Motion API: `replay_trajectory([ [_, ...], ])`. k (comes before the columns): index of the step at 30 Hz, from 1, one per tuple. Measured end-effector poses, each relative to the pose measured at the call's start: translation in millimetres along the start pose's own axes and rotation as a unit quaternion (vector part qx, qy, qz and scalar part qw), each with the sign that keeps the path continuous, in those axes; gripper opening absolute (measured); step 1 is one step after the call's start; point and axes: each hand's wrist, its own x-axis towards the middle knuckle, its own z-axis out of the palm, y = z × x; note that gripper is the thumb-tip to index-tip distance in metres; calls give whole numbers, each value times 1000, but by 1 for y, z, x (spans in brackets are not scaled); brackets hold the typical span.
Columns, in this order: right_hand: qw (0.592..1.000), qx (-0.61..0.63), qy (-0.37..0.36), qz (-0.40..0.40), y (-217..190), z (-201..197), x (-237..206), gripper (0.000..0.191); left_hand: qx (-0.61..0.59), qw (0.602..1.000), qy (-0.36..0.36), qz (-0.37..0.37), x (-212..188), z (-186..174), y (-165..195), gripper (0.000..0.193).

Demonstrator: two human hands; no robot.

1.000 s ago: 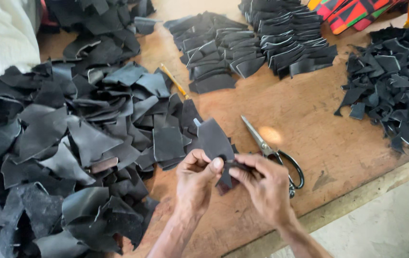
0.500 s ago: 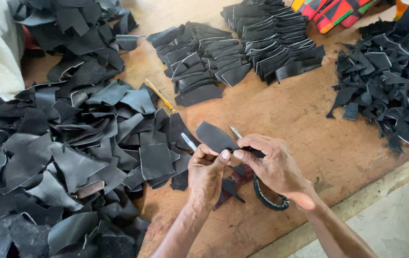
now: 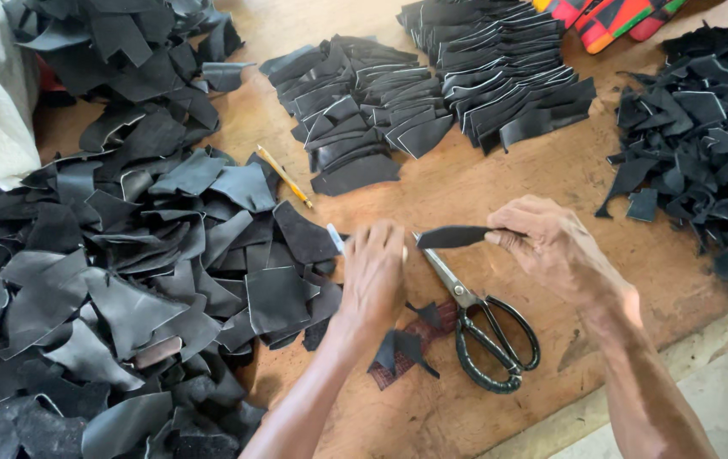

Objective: The person cuts black material pieces using shears, then places a patterned template on a piece and traces its outline with a pen. The person then cuts along the traced lines to shape the material.

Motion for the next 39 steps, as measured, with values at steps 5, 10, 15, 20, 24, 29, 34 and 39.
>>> replay_trajectory([
  [5,1000,-23,-3,-10,24,3,19,14,68,996,31,-50,24,6,-29,34],
  [10,996,-6,-26,-85,39,28,48,16,99,990,96,24,29,4,-54,50],
  [15,995,-19,-67,-67,42,58,78,8,84,994,66,10,41,0,-60,70],
  [20,994,-11,-51,-97,41,76,115,11,-7,990,131,-55,29,-6,-57,43],
  [24,990,-21,8,-142,31,80,137,14,88,989,115,-8,30,3,-45,40],
  [29,978,-72,155,-122,16,88,121,30,121,989,67,59,37,14,-42,58],
  [34,995,-80,56,36,6,108,84,20,87,995,36,13,37,18,-44,56],
  [39,994,-61,84,-38,6,114,84,34,99,993,65,3,48,16,-38,55],
])
